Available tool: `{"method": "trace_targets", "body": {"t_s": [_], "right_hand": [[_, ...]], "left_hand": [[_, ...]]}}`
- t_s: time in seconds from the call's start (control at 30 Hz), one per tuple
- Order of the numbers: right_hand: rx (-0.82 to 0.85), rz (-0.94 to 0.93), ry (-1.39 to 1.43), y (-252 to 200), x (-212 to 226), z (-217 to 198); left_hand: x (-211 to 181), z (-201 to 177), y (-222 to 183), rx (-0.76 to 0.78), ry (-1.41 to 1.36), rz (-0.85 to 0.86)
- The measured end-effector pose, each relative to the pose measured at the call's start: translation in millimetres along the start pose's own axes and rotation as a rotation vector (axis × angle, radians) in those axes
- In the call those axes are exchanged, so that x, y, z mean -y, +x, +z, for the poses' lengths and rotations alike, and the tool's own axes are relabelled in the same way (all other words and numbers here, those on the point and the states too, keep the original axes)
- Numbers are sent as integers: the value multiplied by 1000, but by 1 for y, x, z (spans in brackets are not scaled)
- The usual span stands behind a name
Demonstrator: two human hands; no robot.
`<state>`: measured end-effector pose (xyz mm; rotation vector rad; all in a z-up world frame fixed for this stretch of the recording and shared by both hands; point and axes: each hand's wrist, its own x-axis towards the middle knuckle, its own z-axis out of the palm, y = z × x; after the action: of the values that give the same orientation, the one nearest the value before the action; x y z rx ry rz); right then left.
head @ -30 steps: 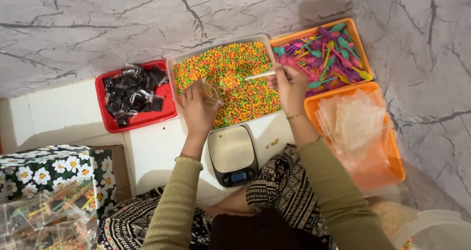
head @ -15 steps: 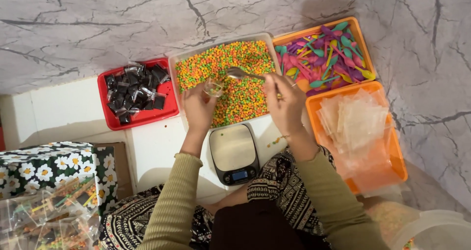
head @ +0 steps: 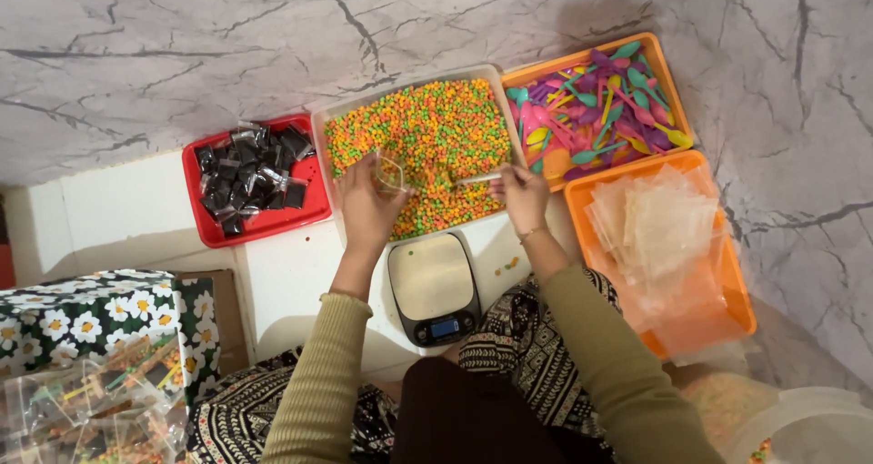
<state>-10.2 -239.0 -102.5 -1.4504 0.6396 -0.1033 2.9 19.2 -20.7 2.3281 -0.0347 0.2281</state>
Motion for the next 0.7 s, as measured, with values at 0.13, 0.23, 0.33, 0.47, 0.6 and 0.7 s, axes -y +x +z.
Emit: {"method": "trace_targets", "body": {"t_s": [0.13,0.23,0.33,0.47,0.6,0.7], "right_hand": [[-53,-70,-43,-3,48,-5],[-27,-158,18,-22,106,3],[-23,-256,27,-38,145,18],[85,-627,-141,-63,168,39],[307,-1050,-417,-87,181,46],[211,-1178,-419,-96,174,40]], "left_hand": [[1,2,0,0,8,-18],[-3,2,1,39,35,-69],[-17,-4,2,64,-18,-99],[-14,4,5,88,5,-92],[-48,-18,8,141,-118,-103],[-44,-16,9,122,-131,-59]]}}
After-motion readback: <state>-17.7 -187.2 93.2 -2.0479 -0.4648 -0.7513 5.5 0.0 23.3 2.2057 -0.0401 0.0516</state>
